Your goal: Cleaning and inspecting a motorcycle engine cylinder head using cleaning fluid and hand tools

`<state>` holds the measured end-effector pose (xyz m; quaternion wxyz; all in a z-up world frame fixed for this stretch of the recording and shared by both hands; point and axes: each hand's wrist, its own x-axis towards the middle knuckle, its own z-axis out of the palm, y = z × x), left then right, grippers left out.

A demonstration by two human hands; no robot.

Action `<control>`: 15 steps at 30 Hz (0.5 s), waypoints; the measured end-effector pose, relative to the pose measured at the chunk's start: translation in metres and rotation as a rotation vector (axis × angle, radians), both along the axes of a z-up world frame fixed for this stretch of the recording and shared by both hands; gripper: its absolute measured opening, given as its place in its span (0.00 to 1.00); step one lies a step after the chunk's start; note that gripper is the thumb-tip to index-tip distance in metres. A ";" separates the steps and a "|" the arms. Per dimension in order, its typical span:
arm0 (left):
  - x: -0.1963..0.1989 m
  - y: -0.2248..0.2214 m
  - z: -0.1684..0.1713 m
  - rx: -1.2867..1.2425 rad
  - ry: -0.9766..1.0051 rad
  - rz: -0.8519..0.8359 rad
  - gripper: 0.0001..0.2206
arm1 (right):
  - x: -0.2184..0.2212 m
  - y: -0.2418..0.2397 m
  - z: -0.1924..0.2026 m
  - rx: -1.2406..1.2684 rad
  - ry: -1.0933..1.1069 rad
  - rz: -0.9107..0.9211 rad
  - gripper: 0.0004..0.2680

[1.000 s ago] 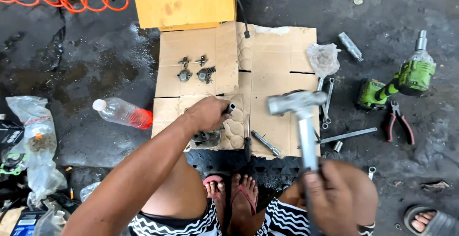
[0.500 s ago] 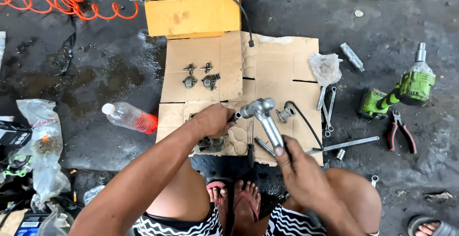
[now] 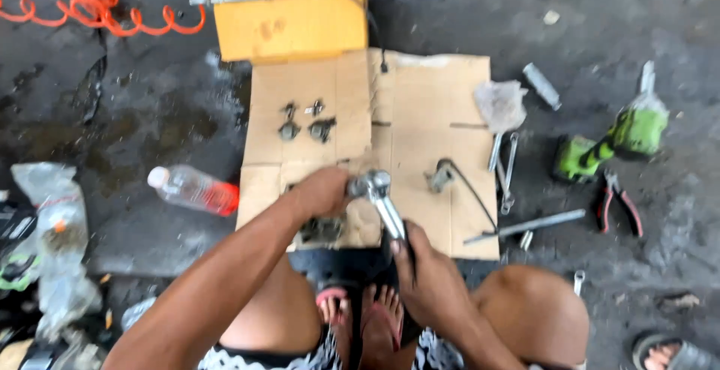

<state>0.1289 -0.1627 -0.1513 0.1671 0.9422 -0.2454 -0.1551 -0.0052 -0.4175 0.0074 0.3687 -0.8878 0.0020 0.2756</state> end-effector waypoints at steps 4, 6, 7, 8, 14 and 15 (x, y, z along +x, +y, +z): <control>-0.016 -0.020 0.057 0.207 0.206 0.052 0.11 | 0.002 -0.016 0.009 -0.034 0.010 -0.003 0.19; -0.023 -0.029 0.100 0.258 0.348 0.119 0.08 | 0.009 -0.019 0.020 0.025 0.005 -0.122 0.15; -0.012 -0.022 0.090 0.260 0.326 0.124 0.08 | 0.018 -0.021 0.009 0.029 -0.017 -0.121 0.15; -0.013 -0.017 0.076 0.194 0.242 0.067 0.09 | 0.017 -0.025 -0.001 0.045 0.022 -0.156 0.17; -0.018 -0.016 0.088 0.160 0.260 0.104 0.08 | 0.012 -0.030 -0.017 0.077 0.035 -0.267 0.14; -0.018 -0.015 0.086 0.155 0.261 0.104 0.08 | 0.012 -0.031 -0.019 0.074 0.037 -0.269 0.14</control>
